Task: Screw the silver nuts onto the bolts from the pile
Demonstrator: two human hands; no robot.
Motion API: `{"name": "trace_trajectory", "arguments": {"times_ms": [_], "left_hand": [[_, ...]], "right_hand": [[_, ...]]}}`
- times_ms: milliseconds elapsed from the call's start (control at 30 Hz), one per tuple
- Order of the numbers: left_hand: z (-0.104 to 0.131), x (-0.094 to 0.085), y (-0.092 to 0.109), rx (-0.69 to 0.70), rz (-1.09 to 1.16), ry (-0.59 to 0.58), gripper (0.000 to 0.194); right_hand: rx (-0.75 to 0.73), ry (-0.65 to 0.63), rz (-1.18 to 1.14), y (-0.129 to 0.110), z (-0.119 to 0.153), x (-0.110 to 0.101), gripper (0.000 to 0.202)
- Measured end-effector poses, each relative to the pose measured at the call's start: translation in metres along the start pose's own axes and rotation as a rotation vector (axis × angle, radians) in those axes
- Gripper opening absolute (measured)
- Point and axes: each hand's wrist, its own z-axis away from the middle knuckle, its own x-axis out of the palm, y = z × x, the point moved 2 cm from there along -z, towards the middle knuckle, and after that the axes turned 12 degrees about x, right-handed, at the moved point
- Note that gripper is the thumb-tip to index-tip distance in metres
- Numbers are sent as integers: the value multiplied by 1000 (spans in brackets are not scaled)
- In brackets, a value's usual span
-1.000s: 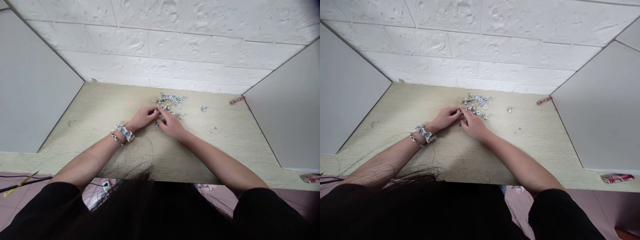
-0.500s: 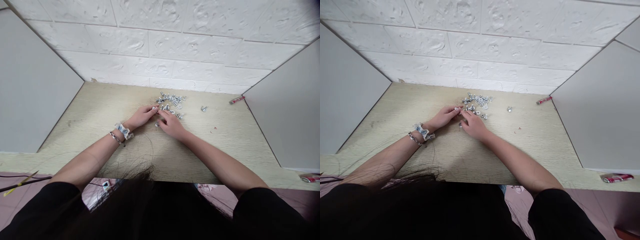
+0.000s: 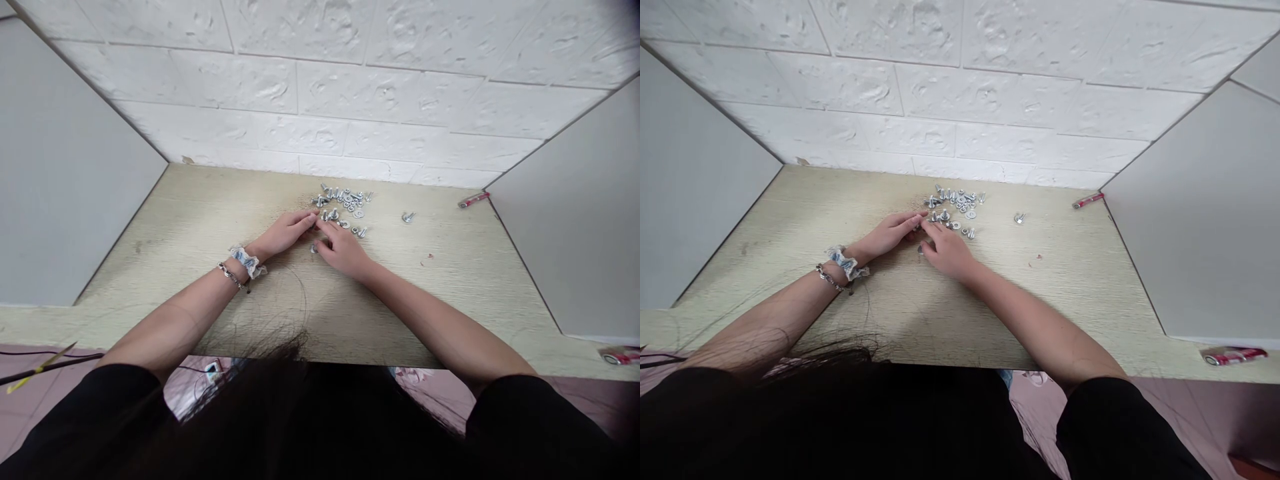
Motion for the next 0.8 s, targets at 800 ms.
{"name": "trace_trajectory", "arguments": {"times_ms": [800], "left_hand": [[-2,1,2,-88,128,168,48]], "right_hand": [[84,-3,-280,-1,-1,-8,24]]}}
